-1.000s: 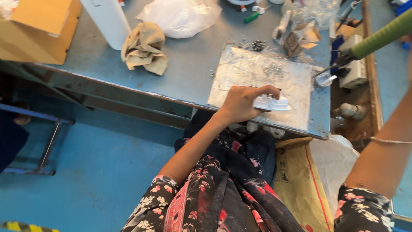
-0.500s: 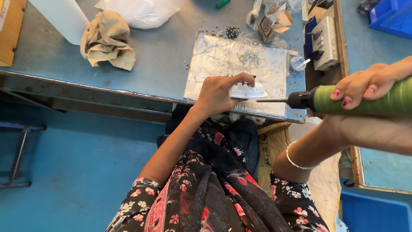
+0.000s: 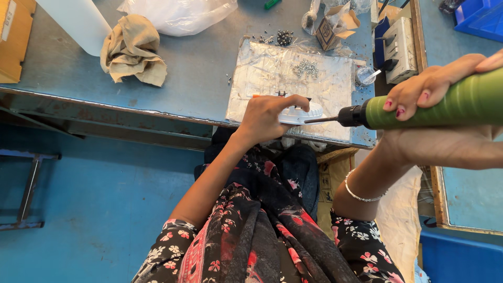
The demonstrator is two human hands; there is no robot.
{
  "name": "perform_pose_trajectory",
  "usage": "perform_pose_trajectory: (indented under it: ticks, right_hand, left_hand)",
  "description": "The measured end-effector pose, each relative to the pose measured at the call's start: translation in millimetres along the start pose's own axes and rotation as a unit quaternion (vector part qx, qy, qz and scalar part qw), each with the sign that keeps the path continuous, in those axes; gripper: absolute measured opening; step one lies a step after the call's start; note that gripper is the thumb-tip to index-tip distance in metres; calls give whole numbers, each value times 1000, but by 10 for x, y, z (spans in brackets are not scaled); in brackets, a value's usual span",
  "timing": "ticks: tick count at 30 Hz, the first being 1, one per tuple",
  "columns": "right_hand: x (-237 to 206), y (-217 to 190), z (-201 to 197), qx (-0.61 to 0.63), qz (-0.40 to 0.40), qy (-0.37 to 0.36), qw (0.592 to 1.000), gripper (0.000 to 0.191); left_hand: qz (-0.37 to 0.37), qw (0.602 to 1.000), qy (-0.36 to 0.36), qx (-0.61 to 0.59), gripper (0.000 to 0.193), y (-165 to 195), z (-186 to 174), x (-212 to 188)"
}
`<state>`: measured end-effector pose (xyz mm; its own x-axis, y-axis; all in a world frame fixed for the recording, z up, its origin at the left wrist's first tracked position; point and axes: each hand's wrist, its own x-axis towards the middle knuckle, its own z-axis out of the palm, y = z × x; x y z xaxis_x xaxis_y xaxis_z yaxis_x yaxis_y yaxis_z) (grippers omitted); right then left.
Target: The person assembles white circular LED light fixtures at a workbench. She uses a green power drill to fasten screws into the back of each fixture, then wipes the surface with a cloth and places the completed unit into a blue bin. She repeats this process for several units.
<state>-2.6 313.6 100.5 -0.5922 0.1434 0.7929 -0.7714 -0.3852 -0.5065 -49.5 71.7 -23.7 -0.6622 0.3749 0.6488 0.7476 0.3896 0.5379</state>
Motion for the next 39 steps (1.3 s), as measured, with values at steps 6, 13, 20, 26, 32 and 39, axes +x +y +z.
perform_pose_trajectory:
  ticks: [6, 13, 20, 26, 32, 39]
  right_hand:
    - [-38, 9, 37, -66, -8, -25, 997, 92]
    - [-4, 1, 16, -31, 8, -25, 999, 91]
    - [-9, 50, 73, -55, -16, -27, 998, 94]
    - [-56, 31, 101, -27, -4, 0, 1000, 95]
    - [-64, 20, 109, -55, -32, -4, 998, 91]
    - [-55, 31, 224, -47, -60, 23, 997, 101]
  left_hand:
    - [2, 1000, 5, -7, 49, 11, -2, -4]
    - [-6, 1000, -5, -5, 49, 14, 1, 8]
    - [-3, 1000, -1, -5, 44, 21, 7, -5]
    - [-21, 1000, -15, 2, 42, 17, 11, 11]
    - [-18, 1000, 4, -3, 40, 56, 6, 35]
    - [-48, 999, -3, 0, 39, 106, 5, 75]
